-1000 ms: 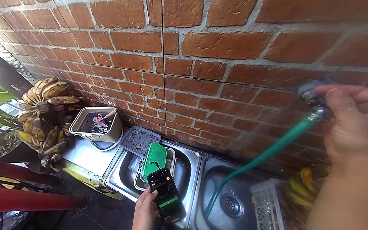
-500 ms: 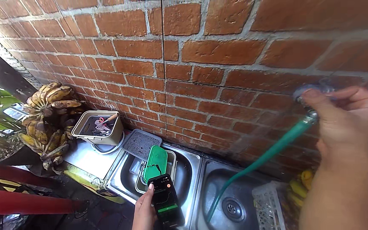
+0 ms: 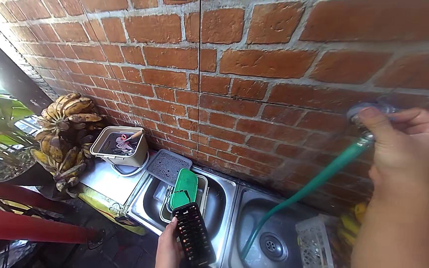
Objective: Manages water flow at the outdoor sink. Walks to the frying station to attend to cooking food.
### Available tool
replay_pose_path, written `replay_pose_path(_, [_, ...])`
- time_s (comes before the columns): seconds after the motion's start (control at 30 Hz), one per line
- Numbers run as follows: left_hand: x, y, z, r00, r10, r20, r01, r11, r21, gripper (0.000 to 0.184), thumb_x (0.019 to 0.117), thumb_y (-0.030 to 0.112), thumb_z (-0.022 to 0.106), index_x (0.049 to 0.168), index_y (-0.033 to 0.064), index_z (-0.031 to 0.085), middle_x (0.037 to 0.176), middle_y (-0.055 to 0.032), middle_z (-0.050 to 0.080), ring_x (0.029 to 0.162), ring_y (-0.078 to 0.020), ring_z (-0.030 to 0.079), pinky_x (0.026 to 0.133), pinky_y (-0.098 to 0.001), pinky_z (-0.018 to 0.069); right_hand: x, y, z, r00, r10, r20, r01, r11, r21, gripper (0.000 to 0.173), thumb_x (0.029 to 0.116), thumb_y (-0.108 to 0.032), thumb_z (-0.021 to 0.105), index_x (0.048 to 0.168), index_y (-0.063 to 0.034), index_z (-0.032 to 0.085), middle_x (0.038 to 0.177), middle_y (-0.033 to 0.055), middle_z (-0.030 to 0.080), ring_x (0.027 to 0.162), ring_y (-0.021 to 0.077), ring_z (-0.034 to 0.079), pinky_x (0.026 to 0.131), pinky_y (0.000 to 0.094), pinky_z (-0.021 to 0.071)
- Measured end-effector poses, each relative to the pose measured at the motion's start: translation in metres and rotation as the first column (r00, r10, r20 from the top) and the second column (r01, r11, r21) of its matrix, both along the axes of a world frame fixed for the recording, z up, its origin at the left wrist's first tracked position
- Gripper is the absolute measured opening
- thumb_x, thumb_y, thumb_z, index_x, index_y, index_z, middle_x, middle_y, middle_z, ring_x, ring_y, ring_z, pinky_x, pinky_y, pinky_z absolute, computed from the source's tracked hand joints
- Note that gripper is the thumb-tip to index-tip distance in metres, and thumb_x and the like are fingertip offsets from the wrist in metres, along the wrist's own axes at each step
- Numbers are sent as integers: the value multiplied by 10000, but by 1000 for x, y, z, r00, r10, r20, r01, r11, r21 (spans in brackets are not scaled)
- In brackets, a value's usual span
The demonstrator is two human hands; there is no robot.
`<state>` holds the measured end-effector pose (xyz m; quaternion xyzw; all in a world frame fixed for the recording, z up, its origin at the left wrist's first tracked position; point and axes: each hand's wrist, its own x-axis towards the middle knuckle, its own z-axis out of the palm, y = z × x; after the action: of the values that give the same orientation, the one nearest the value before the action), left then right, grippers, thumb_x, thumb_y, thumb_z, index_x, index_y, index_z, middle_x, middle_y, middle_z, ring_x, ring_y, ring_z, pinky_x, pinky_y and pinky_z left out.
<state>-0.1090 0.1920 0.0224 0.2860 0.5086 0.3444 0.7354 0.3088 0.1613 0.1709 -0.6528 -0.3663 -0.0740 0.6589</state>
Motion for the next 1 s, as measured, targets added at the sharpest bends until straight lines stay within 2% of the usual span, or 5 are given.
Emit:
replay_pose_path(0.3, [1,-10,-4,1000,12,-5,-12,1000,-12,498,1121,362,331,1282,-30,592,1104,-234,720,910,-329,745,769,-481,628,0,1,-4,1000,22,-19,-21,999,50,298,884,-292,817,921,-256,524,823,-209,564,759,-89,576,736,135,522])
replay_pose_path(0.43, [7,-16,-2,998,-44,44,41,996,73,309,1079,148,478,1263,-63,608,1051,-247,729,903,-322,749,792,-472,634,1,1,-4,999,38,-25,-36,997,75,289,882,-280,818,918,-260,532,816,-212,574,749,-88,583,720,133,527])
replay_pose_path(0.53, [12,-21,-3,995,-92,38,87,990,115,274,1006,40,524,1238,-73,615,1036,-241,727,882,-308,746,783,-465,634,1,2,-4,998,51,-23,-49,995,93,276,893,-278,807,904,-253,532,804,-208,570,730,-88,573,707,126,516])
replay_pose_path(0.7, [27,-29,0,986,-164,41,157,978,139,317,915,-39,489,1205,-72,614,1029,-212,725,872,-273,734,759,-441,628,7,2,-7,997,67,-43,-61,990,130,288,882,-293,819,882,-217,542,778,-173,567,695,-65,562,676,144,511])
replay_pose_path(1.0, [62,-44,-3,934,-316,166,292,944,154,346,974,27,370,1214,-58,604,1008,-219,732,861,-275,745,764,-448,632,11,-2,-10,992,115,-53,-106,983,150,265,903,-299,807,869,-137,600,737,-88,600,608,-2,548,598,181,497])
